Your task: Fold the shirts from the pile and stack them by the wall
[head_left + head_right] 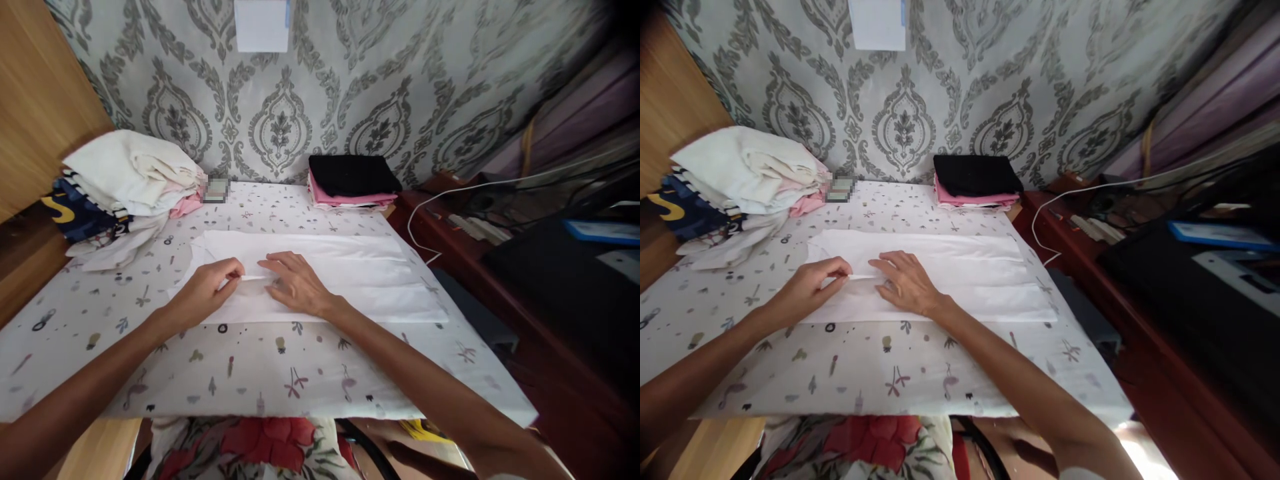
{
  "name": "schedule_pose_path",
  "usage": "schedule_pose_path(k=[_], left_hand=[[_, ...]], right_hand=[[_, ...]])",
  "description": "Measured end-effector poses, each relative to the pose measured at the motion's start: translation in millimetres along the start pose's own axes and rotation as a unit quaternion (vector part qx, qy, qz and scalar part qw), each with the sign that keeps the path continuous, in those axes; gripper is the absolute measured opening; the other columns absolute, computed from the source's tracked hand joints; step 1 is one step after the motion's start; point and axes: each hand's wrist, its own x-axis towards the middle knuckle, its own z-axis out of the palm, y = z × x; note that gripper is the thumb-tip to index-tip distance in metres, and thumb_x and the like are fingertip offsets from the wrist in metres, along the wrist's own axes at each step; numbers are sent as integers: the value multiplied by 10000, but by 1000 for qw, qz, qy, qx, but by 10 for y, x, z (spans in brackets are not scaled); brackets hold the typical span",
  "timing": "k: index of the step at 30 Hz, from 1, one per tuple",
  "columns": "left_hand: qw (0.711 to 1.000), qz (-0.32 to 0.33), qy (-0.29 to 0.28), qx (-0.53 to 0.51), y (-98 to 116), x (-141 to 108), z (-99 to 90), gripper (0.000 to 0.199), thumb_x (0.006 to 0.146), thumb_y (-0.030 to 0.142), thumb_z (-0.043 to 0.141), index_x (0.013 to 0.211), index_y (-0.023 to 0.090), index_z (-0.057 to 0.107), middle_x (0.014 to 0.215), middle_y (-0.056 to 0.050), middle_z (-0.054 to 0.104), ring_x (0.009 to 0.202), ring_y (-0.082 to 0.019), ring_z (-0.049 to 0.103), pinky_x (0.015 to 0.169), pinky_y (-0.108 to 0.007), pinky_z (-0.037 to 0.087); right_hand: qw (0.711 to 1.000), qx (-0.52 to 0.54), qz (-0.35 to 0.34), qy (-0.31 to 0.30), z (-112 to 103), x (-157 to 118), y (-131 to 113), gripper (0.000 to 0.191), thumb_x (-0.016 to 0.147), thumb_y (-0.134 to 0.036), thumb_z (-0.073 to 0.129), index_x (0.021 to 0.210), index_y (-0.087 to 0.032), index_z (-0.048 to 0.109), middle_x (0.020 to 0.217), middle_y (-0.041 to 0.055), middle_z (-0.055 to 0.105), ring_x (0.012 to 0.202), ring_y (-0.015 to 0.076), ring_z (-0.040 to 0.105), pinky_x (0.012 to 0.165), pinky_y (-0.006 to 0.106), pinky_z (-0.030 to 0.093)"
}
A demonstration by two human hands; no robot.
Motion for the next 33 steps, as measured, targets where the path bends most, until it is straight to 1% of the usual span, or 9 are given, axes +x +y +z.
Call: schedule_pose_path(k=[4, 7, 10, 12, 15, 17, 23, 28, 33], left_hand=[[989, 75, -77, 101, 17, -89, 58, 269, 1024, 293, 311, 920, 215, 546, 892, -32, 626, 803, -190, 588, 695, -304, 433], [979, 100, -109, 141, 42, -91, 56, 300, 1026, 352, 341, 860, 213, 549, 826, -37, 611, 795, -207, 584, 696, -318, 434], [986, 67, -69, 139, 81, 41, 67, 326, 1032, 374, 307, 932, 212, 573, 863, -46, 642, 809, -215, 601, 741, -344, 461], [990, 39, -18, 131, 86, 198, 130, 345, 1034, 339, 261, 1101, 191, 565, 1049, -89, 673, 963, -236, 621, 842, -375, 477], [987, 3, 21, 156, 3, 439, 320, 453, 1016, 324, 267, 1391, 110, 403, 1460, -195, 500, 1350, -286, 464, 1077, -436, 386], [982, -28, 0, 185, -107, 538, 471, 556, 1014, 363, 256, 1488, 73, 279, 1599, -223, 318, 1499, -303, 263, 1184, -476, 254], [975, -67, -45, 206, -351, 543, 692, 680, 1022, 505, 183, 1536, 63, 247, 1651, -203, 203, 1546, -286, 128, 1237, -461, 134], [970, -84, -48, 225, -483, 408, 514, 687, 1021, 544, 207, 1535, 95, 285, 1647, -192, 221, 1545, -270, 146, 1236, -487, 137], [958, -157, -24, 240, -852, 276, 66, 618, 1010, 521, 293, 1484, 133, 381, 1618, -193, 305, 1519, -308, 234, 1211, -548, 174]], right_hand=[[993, -55, 45, -96, -12, 26, 20, 334, 905, -51, 463, 1073, -191, 716, 1066, 114, 710, 1058, 258, 585, 954, 439, 432], [984, -36, 31, -171, -209, 38, 33, 346, 886, -95, 510, 1144, -209, 711, 1156, 110, 700, 1120, 274, 587, 981, 458, 431], [976, 17, 32, -213, -406, 121, 27, 370, 954, -282, 500, 1292, -259, 649, 1266, 83, 673, 1175, 275, 594, 997, 455, 459], [982, 26, 61, -179, -401, 220, 33, 416, 1007, -345, 391, 1346, -247, 613, 1316, 85, 654, 1217, 268, 588, 1024, 449, 462], [988, -30, 116, -95, -137, 357, 82, 496, 1010, -283, 300, 1417, -132, 539, 1448, 154, 553, 1375, 292, 468, 1128, 481, 384], [983, -71, 143, -86, 123, 385, 143, 525, 1000, -261, 295, 1456, -75, 478, 1520, 194, 465, 1451, 301, 371, 1172, 500, 326], [979, -112, 138, -103, 517, 249, 344, 526, 1031, -347, 250, 1491, -177, 439, 1577, 131, 404, 1484, 262, 322, 1186, 529, 289], [979, -128, 128, -93, 482, 239, 356, 545, 1035, -381, 230, 1471, -155, 466, 1554, 145, 437, 1467, 273, 356, 1176, 524, 312], [981, -136, 118, -76, 503, 239, 357, 524, 1033, -360, 241, 1458, -175, 484, 1543, 140, 455, 1457, 265, 376, 1171, 522, 326]])
